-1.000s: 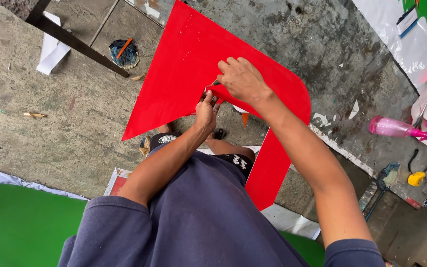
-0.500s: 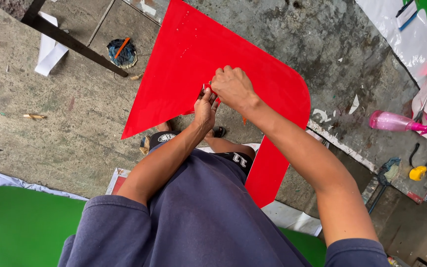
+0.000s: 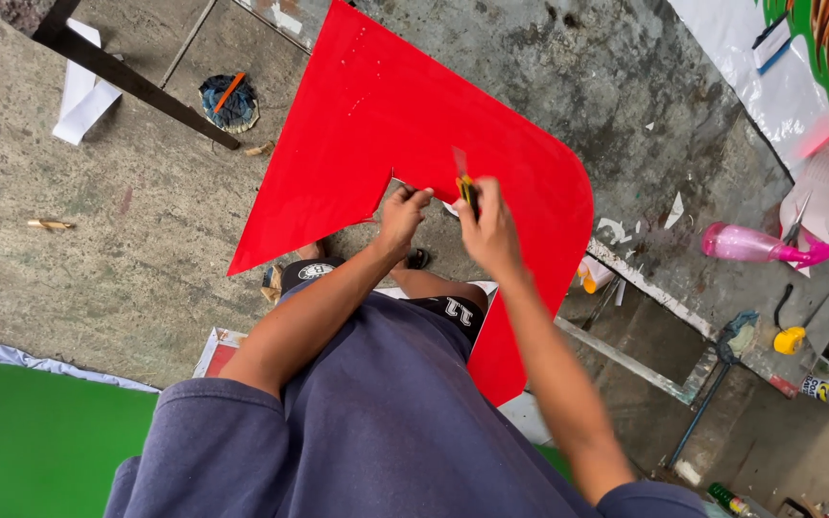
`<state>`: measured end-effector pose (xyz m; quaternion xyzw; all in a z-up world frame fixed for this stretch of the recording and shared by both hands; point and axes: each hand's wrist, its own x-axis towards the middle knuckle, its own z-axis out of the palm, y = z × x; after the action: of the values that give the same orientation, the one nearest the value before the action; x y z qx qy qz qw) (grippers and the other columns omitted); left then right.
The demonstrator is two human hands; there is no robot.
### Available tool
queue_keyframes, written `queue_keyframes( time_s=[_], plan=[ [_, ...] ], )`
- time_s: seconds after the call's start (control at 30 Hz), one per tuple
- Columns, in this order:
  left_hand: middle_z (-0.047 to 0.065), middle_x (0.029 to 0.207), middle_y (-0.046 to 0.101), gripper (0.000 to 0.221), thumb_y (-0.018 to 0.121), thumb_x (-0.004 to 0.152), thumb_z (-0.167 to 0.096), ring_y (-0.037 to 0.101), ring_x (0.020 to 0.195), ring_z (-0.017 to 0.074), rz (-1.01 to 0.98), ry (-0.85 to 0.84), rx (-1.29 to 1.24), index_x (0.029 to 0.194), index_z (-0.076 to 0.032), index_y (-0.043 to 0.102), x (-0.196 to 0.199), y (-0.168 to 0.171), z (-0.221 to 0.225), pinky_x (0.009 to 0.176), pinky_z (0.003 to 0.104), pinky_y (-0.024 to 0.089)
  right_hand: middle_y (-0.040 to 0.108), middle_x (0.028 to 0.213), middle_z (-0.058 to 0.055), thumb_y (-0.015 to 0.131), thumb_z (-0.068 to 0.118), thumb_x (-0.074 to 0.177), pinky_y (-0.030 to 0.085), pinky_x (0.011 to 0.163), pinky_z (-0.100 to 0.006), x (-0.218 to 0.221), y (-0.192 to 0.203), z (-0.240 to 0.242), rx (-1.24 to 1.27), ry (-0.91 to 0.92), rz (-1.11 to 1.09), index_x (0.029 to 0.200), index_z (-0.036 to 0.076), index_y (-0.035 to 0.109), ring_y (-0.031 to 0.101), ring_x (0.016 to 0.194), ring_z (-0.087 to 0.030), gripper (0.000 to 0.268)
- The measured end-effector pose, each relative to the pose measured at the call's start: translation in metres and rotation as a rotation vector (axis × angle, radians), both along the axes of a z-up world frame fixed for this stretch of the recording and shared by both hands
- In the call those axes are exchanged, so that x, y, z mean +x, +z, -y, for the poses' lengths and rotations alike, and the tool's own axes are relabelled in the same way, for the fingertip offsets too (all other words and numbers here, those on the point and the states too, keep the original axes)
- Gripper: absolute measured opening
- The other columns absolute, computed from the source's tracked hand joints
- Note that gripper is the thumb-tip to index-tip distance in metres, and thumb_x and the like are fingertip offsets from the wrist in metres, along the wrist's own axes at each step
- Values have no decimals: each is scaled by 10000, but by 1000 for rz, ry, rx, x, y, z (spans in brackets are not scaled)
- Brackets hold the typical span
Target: Trimming excess material from a large red vinyl letter using a utility knife on a workshop floor.
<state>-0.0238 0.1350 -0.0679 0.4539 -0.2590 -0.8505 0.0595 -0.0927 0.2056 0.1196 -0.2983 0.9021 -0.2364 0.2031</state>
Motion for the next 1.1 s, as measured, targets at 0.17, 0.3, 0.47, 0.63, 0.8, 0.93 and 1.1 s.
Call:
queue_keyframes(
  time_s=[0.17,0.3,0.47,0.63,0.8,0.93,1.1],
  plan=[
    [-14,832,703,284,878,803,-370,682,816,99,29,-192,-216,939,-171,728,-4,-17,-12,652,248,508,724,888,-272,681,213,969,567,682,-517,66,-118,-64,-114,-428,-85,1147,34,500,723,854,-453,311],
    [-28,733,696,293,863,802,-417,626,709,73,58,-248,-314,889,-166,739,1,8,-5,619,225,493,706,837,-319,725,187,919,562,619,-568,75,-162,-58,-63,-467,-88,1116,12,512,714,823,-501,339],
    [5,722,695,262,834,820,-389,616,714,103,56,-250,-413,825,-147,734,0,-5,-16,669,270,486,726,902,-264,697,259,914,565,736,-589,60,-175,-37,-105,-547,-53,1101,69,508,714,903,-472,326],
    [74,796,740,263,774,867,-376,652,786,149,39,-290,-488,879,-113,773,1,-5,-15,734,332,516,734,934,-273,705,234,901,575,781,-577,47,-192,-34,-158,-554,-48,1126,43,525,716,933,-470,346],
    [23,883,764,258,803,836,-373,700,867,134,63,-302,-455,992,-171,770,3,1,-7,802,316,540,735,970,-286,697,278,905,551,885,-600,38,-201,-36,-146,-542,-51,1158,-2,552,706,967,-477,404],
    [66,954,776,430,876,808,-426,708,892,146,13,-299,-370,1082,-114,765,-4,36,2,829,310,563,747,963,-261,684,316,904,573,839,-561,40,-178,-30,-185,-608,5,1085,-25,595,734,949,-424,397],
    [97,840,759,396,779,866,-480,733,884,288,104,-384,-542,932,-89,779,-6,19,-8,808,427,541,750,891,-251,736,226,877,588,779,-522,48,-164,-16,-263,-654,-42,975,-49,616,743,909,-399,316]
  ],
)
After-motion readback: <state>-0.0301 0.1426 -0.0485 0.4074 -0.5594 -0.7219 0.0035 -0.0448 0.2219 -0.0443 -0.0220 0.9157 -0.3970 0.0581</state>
